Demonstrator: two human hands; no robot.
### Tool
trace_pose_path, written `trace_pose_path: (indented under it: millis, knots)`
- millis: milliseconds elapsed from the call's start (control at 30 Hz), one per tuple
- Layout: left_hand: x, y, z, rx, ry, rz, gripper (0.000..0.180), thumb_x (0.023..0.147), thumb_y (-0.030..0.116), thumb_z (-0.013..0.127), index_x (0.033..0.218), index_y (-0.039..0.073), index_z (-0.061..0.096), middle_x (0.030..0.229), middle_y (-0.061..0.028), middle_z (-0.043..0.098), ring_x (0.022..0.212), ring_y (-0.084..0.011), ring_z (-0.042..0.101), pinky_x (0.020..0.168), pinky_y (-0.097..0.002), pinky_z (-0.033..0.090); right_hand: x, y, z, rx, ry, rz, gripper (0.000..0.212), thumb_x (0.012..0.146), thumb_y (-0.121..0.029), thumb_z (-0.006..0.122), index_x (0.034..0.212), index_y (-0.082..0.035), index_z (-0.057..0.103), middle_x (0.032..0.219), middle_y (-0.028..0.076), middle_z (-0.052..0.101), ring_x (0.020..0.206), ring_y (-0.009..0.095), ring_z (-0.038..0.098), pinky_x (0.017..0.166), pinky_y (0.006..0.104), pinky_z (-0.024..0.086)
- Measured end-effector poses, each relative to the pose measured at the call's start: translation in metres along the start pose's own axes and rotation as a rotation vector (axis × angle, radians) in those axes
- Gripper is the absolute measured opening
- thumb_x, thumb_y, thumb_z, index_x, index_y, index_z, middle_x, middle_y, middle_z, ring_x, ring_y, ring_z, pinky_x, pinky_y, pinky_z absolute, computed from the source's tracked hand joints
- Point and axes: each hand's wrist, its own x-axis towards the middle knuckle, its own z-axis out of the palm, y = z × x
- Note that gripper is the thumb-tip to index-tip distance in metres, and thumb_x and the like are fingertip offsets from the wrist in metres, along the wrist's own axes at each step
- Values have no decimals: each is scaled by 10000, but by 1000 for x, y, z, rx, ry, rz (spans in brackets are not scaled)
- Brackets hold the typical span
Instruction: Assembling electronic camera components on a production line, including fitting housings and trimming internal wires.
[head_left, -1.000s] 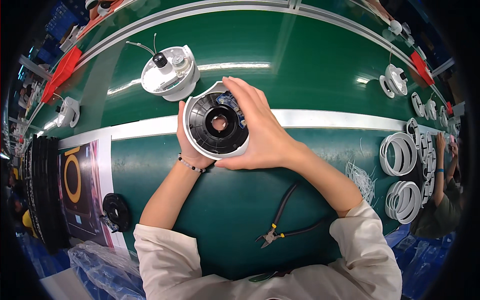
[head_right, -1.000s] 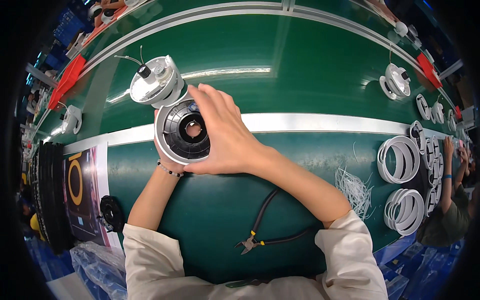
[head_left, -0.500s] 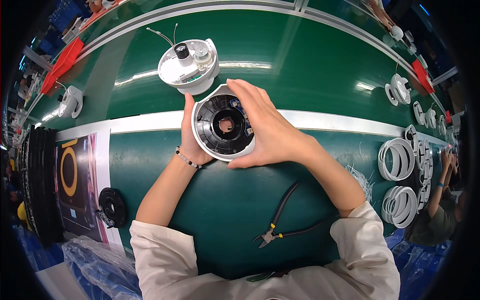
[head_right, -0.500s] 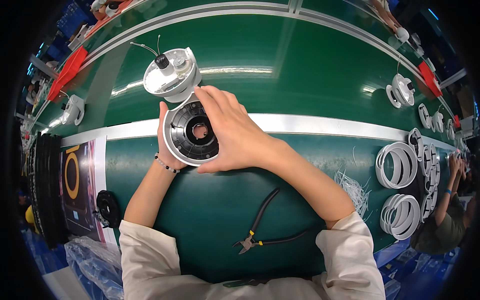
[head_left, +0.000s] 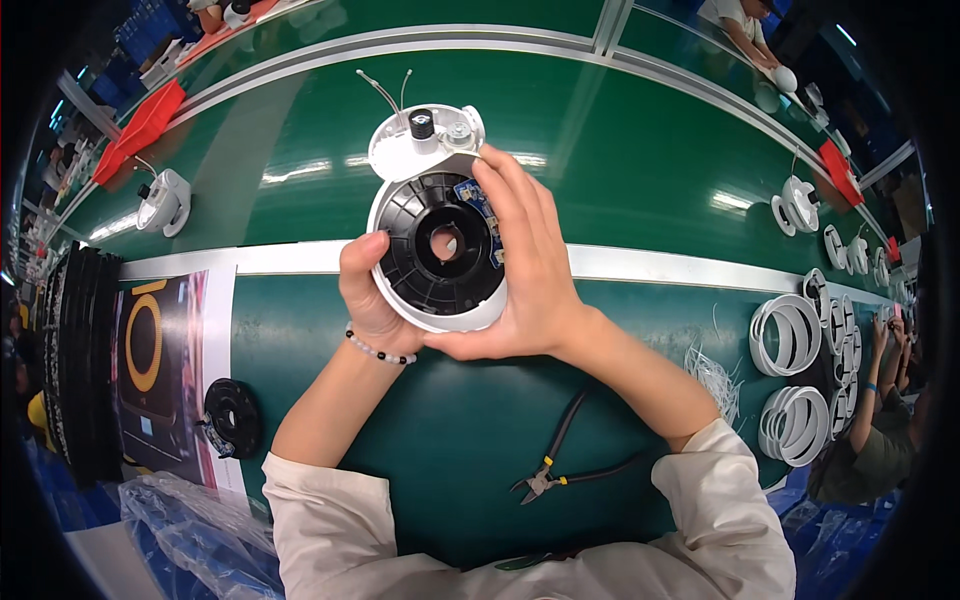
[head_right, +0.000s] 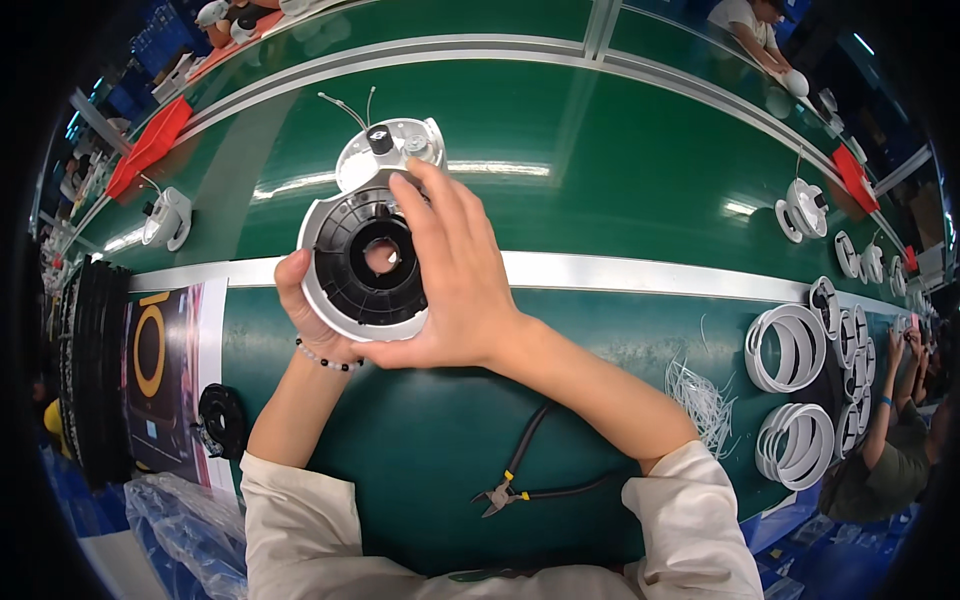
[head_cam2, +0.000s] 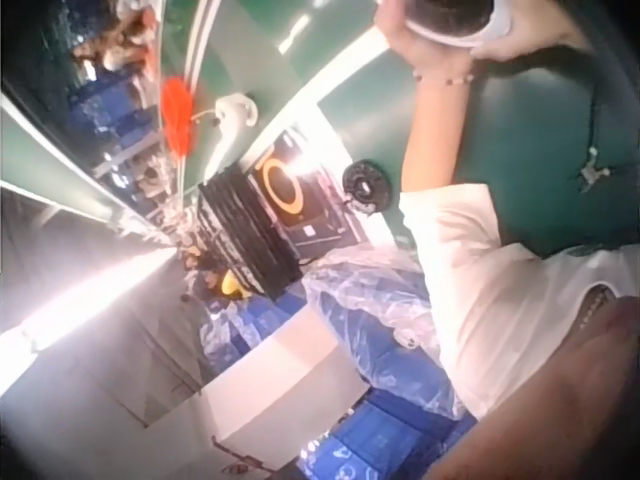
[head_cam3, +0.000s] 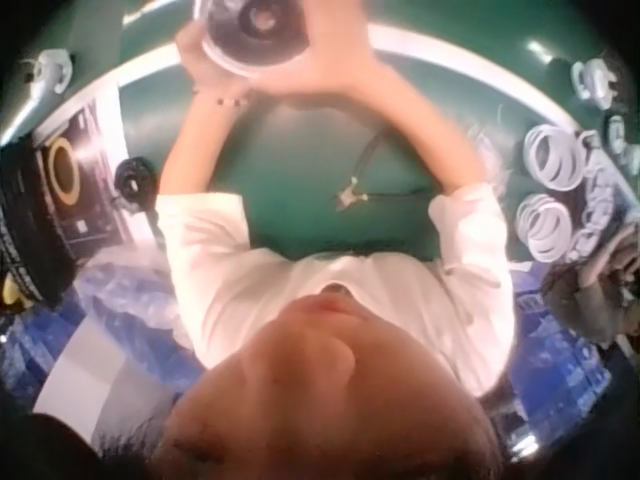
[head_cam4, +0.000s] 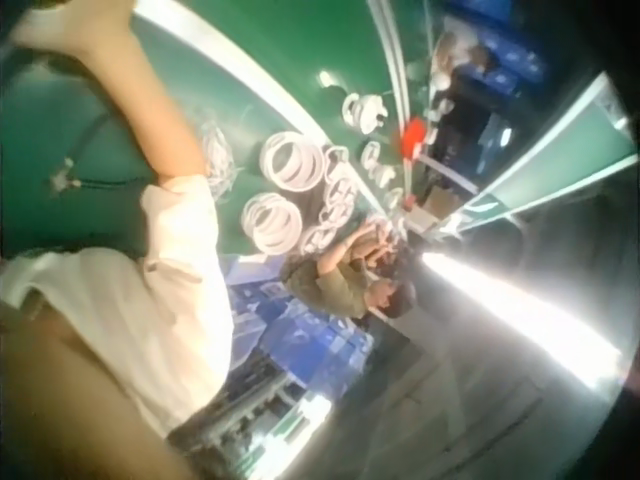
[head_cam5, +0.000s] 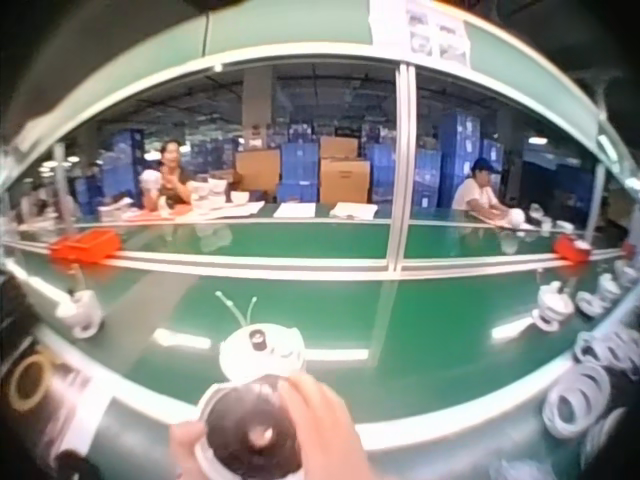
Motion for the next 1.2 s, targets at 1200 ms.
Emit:
trace_pose_path:
  millis: [1200]
  knots:
    - [84,51,-56,2352,-215,753,344,670,0,588,1006,71,567,1117,-82,538,1152,-295,409,973,-466,308,-115,26,-88,-240,-771,-192,492,550,-253,621,974,-27,513,895,104,500,704,244,498,575,328,447]
